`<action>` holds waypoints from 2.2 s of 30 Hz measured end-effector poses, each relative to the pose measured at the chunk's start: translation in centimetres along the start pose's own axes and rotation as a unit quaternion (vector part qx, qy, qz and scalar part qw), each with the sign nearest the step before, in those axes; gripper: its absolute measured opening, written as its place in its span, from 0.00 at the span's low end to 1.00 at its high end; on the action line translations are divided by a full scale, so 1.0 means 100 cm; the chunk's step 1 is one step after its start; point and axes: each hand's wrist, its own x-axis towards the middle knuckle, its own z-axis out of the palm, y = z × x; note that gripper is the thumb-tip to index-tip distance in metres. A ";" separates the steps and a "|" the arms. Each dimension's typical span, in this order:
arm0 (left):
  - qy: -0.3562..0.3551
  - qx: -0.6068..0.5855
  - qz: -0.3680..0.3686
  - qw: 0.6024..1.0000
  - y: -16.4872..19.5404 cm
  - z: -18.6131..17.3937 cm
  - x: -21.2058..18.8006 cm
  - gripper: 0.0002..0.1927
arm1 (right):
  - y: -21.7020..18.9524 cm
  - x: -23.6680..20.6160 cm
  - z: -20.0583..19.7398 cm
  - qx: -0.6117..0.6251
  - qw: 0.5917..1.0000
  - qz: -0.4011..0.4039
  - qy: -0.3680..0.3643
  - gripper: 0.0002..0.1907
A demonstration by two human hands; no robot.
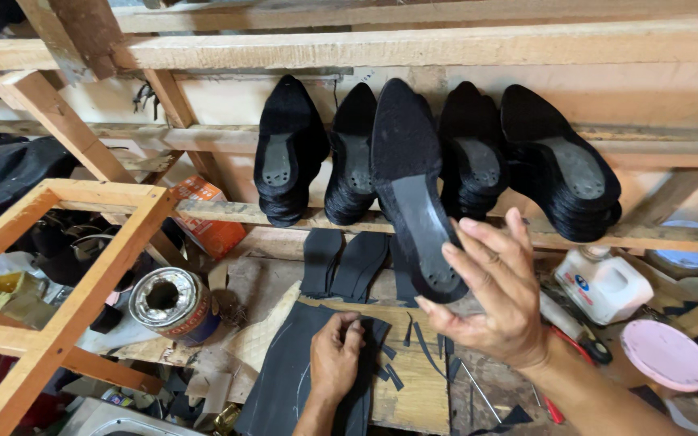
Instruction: The person uses red-handled scissors to cut black rubber insoles along white chalk outlines on a wooden workbench. They periodically pick up finished black shoes from a shelf to compare the cut insoles, then return the shoes and continue cutting additional insoles.
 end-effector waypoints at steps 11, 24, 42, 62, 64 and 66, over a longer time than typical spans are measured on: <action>-0.266 -0.529 0.044 0.805 0.106 0.017 -0.041 0.33 | -0.040 -0.018 -0.028 0.091 0.992 0.083 -0.036 0.30; -0.206 -0.497 0.068 0.840 0.170 0.014 -0.080 0.36 | -0.043 -0.024 -0.069 0.484 0.778 0.400 -0.001 0.34; -0.282 -0.401 0.089 0.867 0.193 -0.003 -0.063 0.35 | -0.064 0.005 -0.071 0.159 0.974 0.156 -0.047 0.29; 0.148 0.353 0.408 0.829 0.240 -0.026 0.045 0.20 | 0.021 0.103 -0.025 -0.036 0.987 0.148 -0.057 0.21; 0.163 0.320 0.388 0.849 0.241 -0.027 0.045 0.18 | 0.025 0.110 -0.010 -0.065 0.981 0.163 -0.077 0.21; 0.158 0.321 0.396 0.845 0.243 -0.028 0.044 0.18 | 0.026 0.113 -0.001 -0.088 0.971 0.185 -0.123 0.21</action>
